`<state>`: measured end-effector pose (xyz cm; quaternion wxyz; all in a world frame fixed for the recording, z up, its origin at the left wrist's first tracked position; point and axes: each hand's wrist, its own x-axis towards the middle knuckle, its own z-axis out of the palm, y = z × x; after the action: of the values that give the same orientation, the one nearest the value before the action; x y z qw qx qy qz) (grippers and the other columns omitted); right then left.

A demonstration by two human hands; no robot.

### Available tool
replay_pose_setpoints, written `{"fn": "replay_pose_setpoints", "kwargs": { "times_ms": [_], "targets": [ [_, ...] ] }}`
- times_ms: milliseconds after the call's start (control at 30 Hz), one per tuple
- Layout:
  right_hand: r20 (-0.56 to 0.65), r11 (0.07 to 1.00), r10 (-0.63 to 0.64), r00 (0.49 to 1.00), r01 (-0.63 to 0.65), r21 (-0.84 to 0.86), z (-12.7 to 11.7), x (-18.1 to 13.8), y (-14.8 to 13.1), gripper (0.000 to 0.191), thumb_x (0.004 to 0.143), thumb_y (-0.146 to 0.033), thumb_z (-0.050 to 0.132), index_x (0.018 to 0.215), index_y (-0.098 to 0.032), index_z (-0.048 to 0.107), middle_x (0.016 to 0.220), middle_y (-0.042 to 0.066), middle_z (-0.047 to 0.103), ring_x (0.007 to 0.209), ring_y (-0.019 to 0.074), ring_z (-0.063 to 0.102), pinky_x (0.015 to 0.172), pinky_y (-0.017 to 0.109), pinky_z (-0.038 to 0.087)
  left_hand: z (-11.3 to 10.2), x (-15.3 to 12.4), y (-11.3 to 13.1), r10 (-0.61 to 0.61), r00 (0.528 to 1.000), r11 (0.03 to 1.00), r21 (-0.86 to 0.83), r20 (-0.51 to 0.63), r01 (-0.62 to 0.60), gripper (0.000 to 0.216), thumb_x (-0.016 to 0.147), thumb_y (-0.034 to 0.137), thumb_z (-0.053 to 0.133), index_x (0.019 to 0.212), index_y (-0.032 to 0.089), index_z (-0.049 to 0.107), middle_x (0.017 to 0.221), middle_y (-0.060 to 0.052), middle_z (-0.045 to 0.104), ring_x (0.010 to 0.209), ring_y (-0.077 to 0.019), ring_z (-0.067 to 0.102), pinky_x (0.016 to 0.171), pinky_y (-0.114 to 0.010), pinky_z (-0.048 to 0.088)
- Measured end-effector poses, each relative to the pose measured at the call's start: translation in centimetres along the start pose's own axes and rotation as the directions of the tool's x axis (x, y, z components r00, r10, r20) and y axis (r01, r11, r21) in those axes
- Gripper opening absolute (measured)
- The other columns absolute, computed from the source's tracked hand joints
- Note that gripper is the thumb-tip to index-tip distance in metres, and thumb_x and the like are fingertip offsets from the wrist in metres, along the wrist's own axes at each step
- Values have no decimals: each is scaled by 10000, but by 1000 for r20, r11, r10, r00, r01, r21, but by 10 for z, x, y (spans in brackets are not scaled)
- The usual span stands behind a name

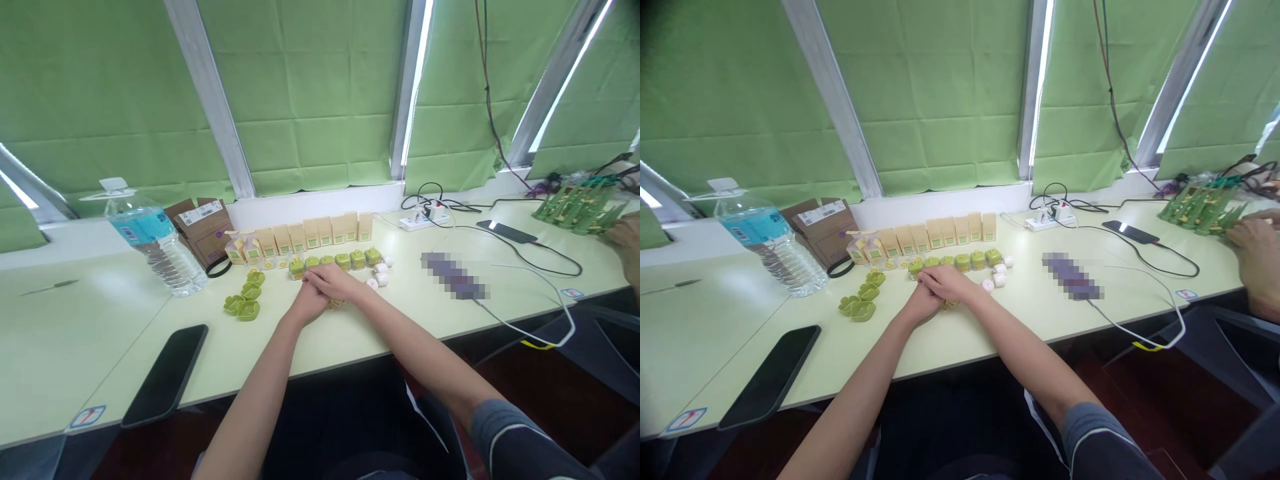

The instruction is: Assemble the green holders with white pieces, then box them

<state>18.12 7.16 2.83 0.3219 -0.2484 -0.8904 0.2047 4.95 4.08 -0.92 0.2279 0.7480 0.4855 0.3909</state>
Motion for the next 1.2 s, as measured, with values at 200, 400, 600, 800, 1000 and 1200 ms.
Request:
{"fn": "replay_pose_setpoints", "kwargs": {
  "times_ms": [200, 400, 600, 800, 1000, 1200],
  "targets": [
    [16, 990, 83, 996, -85, 116, 1, -11, 8, 405, 1064, -399, 388, 982, -198, 729, 986, 50, 745, 880, 184, 648, 798, 295, 437, 1, -2, 1, -55, 988, 997, -42, 143, 62, 426, 738, 158, 628, 1163, 132, 658, 1159, -137, 709, 1079, -288, 673, 885, -387, 573],
    [91, 927, 177, 980, -198, 319, 10, -9, 16, 513, 1049, -528, 361, 1050, -211, 764, 1094, 59, 754, 1015, 214, 675, 906, 327, 476, -2, -6, 6, -92, 975, 995, -20, 202, 98, 411, 753, 221, 673, 1158, 154, 662, 1117, -123, 726, 1010, -276, 701, 827, -361, 582],
    [104, 876, 229, 968, -252, 410, 11, -9, 23, 544, 1029, -582, 376, 1020, -207, 770, 1049, 59, 761, 970, 199, 687, 877, 313, 513, -4, -7, 10, -89, 972, 996, 38, 216, 82, 402, 762, 326, 725, 1126, 162, 681, 1041, -114, 738, 949, -281, 706, 782, -363, 580],
    [83, 946, 172, 982, -188, 264, 6, -10, 13, 511, 1052, -523, 362, 999, -201, 755, 1039, 59, 763, 961, 200, 685, 885, 321, 496, -4, -9, 13, -49, 979, 999, 6, 198, 49, 359, 751, 267, 727, 1092, 157, 696, 1018, -108, 742, 920, -271, 703, 764, -348, 574],
    [62, 969, 130, 990, -140, 204, 6, -11, 11, 495, 1059, -502, 355, 987, -204, 743, 1025, 56, 761, 948, 204, 681, 878, 324, 483, -4, -11, 15, -66, 977, 998, -11, 203, 69, 331, 756, 241, 698, 1070, 136, 697, 989, -106, 738, 931, -289, 701, 741, -333, 564],
    [31, 974, 129, 991, -132, 183, 4, -12, 9, 502, 1051, -521, 360, 919, -206, 728, 907, 48, 733, 854, 201, 643, 827, 318, 481, -2, -9, 10, -77, 981, 994, -69, 177, 90, 418, 756, 179, 669, 1172, 138, 661, 1086, -126, 722, 965, -273, 692, 825, -374, 574]
  ]
}}
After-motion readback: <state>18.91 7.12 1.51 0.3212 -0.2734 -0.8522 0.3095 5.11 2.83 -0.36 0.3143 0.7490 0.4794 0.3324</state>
